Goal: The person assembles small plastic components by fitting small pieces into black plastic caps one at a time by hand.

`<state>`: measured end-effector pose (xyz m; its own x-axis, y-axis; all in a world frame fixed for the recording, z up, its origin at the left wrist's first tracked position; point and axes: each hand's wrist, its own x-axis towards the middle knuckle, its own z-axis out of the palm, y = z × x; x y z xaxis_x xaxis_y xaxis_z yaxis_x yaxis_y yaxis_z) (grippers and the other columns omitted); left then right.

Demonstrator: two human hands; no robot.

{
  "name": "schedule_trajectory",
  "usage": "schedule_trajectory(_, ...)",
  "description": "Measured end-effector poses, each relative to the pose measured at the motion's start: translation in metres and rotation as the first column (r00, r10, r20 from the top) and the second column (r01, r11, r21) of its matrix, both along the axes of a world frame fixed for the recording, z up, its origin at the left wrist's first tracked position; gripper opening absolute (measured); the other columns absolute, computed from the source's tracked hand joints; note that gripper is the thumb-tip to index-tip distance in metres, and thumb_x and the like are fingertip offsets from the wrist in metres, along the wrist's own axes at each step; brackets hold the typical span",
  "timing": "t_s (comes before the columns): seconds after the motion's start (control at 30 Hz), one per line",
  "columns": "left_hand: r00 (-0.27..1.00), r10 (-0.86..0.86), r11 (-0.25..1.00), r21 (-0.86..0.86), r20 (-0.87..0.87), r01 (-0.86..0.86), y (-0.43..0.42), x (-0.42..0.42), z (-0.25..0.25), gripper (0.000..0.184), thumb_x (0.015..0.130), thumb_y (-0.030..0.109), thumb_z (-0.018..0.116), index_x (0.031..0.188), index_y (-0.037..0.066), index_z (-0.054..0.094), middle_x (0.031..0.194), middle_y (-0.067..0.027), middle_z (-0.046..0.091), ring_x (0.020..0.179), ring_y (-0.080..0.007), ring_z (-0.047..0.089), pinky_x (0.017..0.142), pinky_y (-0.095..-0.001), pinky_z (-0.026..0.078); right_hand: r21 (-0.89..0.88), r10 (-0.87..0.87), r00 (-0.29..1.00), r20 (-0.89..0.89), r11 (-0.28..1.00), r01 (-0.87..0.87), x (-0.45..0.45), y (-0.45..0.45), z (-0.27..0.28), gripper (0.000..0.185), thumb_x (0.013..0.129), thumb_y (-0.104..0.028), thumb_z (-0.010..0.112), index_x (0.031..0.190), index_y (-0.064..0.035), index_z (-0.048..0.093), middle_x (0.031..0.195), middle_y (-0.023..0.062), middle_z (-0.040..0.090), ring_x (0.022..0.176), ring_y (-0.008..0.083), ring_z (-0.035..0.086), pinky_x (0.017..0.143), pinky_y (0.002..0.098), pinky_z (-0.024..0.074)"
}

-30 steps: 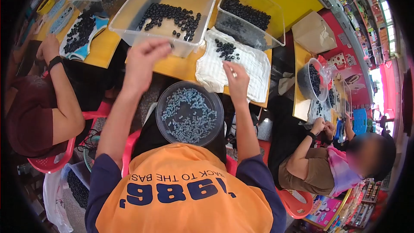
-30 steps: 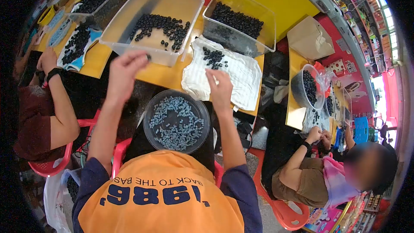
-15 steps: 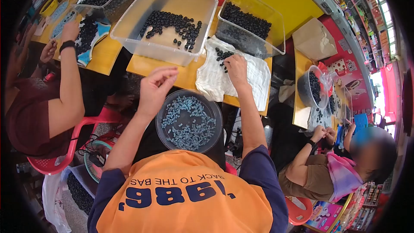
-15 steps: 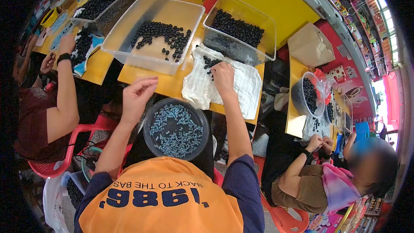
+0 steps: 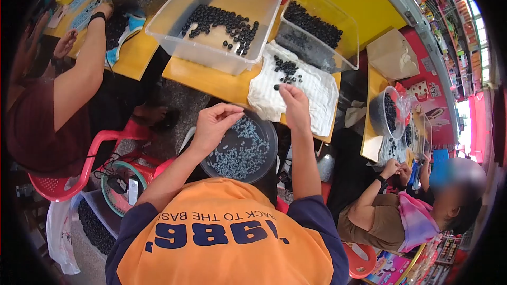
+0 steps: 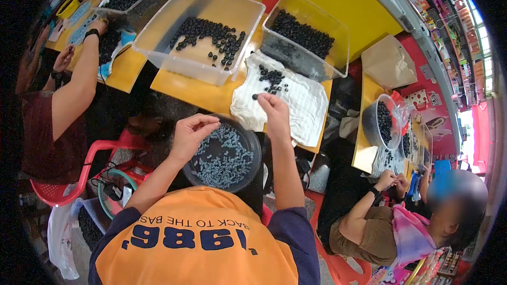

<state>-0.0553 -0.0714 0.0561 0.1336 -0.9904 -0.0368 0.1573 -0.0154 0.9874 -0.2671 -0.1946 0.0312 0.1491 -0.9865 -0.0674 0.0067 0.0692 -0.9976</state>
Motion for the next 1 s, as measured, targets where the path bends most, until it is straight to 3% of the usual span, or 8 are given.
schedule_trajectory(0.13,0.997,-0.055,0.996,-0.071,-0.062,0.050,0.005,-0.013,-0.002,0.030,0.081,-0.002,0.068,0.111,-0.001,0.065,0.102,-0.0058,0.065,0.089,-0.0088,0.059,0.079,-0.0213,0.048,0.241,0.112,0.922,0.372,0.947,-0.212,0.021,0.068,0.011,0.014,0.087,-0.006,0.063,0.099,0.0021,0.065,0.093,0.0022,0.065,0.087,0.0085,0.058,0.080,0.0217,0.0440)
schedule_trajectory(0.3,0.998,-0.065,0.995,-0.070,-0.002,0.065,0.017,-0.009,-0.008,0.018,0.081,0.000,0.069,0.099,0.000,0.070,0.097,-0.0036,0.067,0.082,-0.0065,0.059,0.071,-0.0185,0.047,0.179,0.182,0.928,0.325,0.952,-0.250,0.031,0.098,0.008,0.013,0.088,-0.006,0.063,0.098,0.0017,0.066,0.092,0.0005,0.064,0.086,0.0073,0.057,0.078,0.0202,0.0435)
schedule_trajectory(0.4,0.993,-0.051,0.998,0.040,-0.108,0.055,0.027,-0.004,-0.014,0.016,0.082,0.000,0.068,0.098,0.000,0.070,0.089,-0.0037,0.069,0.076,-0.0073,0.062,0.068,-0.0186,0.049,0.133,0.258,0.939,0.227,0.947,-0.292,0.025,0.100,0.014,0.014,0.087,-0.008,0.064,0.096,0.0020,0.067,0.092,-0.0007,0.064,0.085,0.0064,0.055,0.076,0.0201,0.0434)
schedule_trajectory(0.53,0.967,-0.009,0.995,0.092,-0.256,0.033,0.040,0.007,-0.023,0.016,0.083,-0.002,0.065,0.099,-0.003,0.067,0.088,-0.0080,0.069,0.077,-0.0137,0.066,0.071,-0.0241,0.054,0.113,0.234,0.949,-0.211,0.970,-0.214,-0.002,0.097,0.008,0.011,0.084,-0.010,0.067,0.092,-0.0026,0.070,0.085,0.0013,0.065,0.079,0.0102,0.057,0.073,0.0252,0.0445)
schedule_trajectory(0.6,0.966,0.083,0.993,0.103,-0.244,-0.060,0.048,0.016,-0.031,0.016,0.083,-0.001,0.066,0.099,-0.002,0.067,0.085,-0.0076,0.069,0.075,-0.0115,0.066,0.071,-0.0231,0.054,-0.339,-0.033,0.680,-0.733,0.884,-0.322,-0.012,0.100,0.002,0.010,0.080,-0.010,0.068,0.088,-0.0043,0.070,0.081,0.0070,0.064,0.079,0.0218,0.059,0.073,0.0326,0.0453)
schedule_trajectory(0.67,0.964,0.121,0.989,0.106,-0.235,-0.099,0.054,0.024,-0.039,0.016,0.083,-0.002,0.065,0.099,-0.002,0.067,0.085,-0.0072,0.068,0.075,-0.0117,0.065,0.071,-0.0231,0.054,-0.357,-0.052,0.665,-0.745,0.873,-0.332,-0.018,0.107,-0.011,0.011,0.077,-0.009,0.068,0.087,-0.0055,0.070,0.083,0.0101,0.063,0.082,0.0297,0.057,0.073,0.0368,0.0444)
schedule_trajectory(0.83,0.952,0.227,0.971,0.123,-0.207,-0.205,0.065,0.044,-0.059,0.016,0.084,-0.001,0.064,0.100,-0.001,0.067,0.088,-0.0058,0.067,0.076,-0.0123,0.065,0.071,-0.0231,0.052,-0.466,-0.240,0.464,-0.853,0.752,-0.466,-0.014,0.120,-0.022,0.019,0.074,-0.005,0.066,0.091,-0.0116,0.071,0.090,0.0032,0.062,0.087,0.0226,0.054,0.079,0.0358,0.0398)
schedule_trajectory(1.0,0.922,0.272,0.958,0.171,-0.276,-0.231,0.070,0.050,-0.069,0.016,0.084,0.000,0.065,0.100,-0.001,0.067,0.087,-0.0052,0.067,0.075,-0.0112,0.064,0.070,-0.0222,0.052,-0.387,-0.155,0.404,-0.901,0.705,-0.594,-0.008,0.129,-0.021,0.023,0.071,-0.004,0.065,0.091,-0.0131,0.071,0.095,0.0009,0.060,0.093,0.0213,0.053,0.083,0.0372,0.0378)
